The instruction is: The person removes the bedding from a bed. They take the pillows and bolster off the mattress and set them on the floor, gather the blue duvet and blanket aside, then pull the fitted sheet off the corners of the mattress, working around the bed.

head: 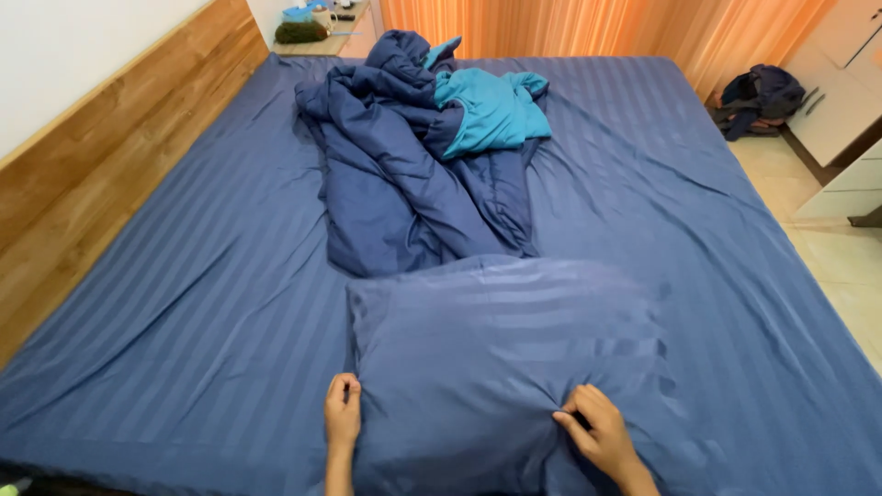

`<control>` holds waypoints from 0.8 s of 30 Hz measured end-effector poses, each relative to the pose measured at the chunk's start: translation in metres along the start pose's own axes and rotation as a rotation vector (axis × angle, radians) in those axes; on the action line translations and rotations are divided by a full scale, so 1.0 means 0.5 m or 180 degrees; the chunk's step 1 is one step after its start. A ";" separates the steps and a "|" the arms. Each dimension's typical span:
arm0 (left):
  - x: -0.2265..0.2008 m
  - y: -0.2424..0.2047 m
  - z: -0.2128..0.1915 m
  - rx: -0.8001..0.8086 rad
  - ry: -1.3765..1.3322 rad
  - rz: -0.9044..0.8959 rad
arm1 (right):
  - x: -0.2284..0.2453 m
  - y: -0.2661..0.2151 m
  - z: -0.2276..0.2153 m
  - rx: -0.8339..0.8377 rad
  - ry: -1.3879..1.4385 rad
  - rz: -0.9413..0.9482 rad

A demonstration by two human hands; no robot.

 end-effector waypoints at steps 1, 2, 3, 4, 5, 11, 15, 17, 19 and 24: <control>-0.006 -0.004 -0.012 0.0057 -0.0151 -0.0090 | -0.018 -0.015 0.000 0.0213 -0.0096 0.0226; -0.011 -0.014 -0.027 0.0115 -0.0295 -0.0190 | -0.035 -0.035 -0.001 0.0437 -0.0188 0.0459; -0.023 -0.023 -0.029 0.0121 -0.0279 -0.0224 | -0.054 -0.053 0.001 0.0467 -0.0179 0.0481; -0.036 -0.019 -0.030 0.0090 0.0148 -0.0219 | -0.086 -0.061 -0.007 0.0122 -0.0121 0.0781; -0.050 -0.015 -0.032 0.0059 0.0576 -0.0214 | -0.117 -0.072 -0.016 -0.0223 -0.0063 0.1081; 0.168 -0.084 0.042 0.0169 0.1205 -0.1432 | -0.333 -0.110 -0.085 -0.1052 -0.1275 0.1554; 0.063 -0.111 0.032 0.0240 0.1329 -0.2105 | -0.582 -0.195 -0.010 -0.0785 -0.0887 0.2367; 0.027 -0.127 0.025 0.0331 0.1311 -0.2144 | -0.707 -0.249 0.036 -0.0440 -0.0633 0.2618; 0.078 -0.146 0.023 0.0154 0.1319 -0.1949 | -0.683 -0.243 0.031 -0.0345 -0.0699 0.2614; 0.061 -0.217 0.000 -0.0199 0.1242 -0.1673 | -0.644 -0.223 0.021 -0.0166 -0.0777 0.2571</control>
Point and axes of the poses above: each hand's wrist, its own y-axis towards the middle knuckle, its own z-axis out of the palm, x = y × z, the point moved 6 cm from there along y, towards the middle knuckle, and after that the axes turned 9 degrees about -y, right-handed, at the moved point
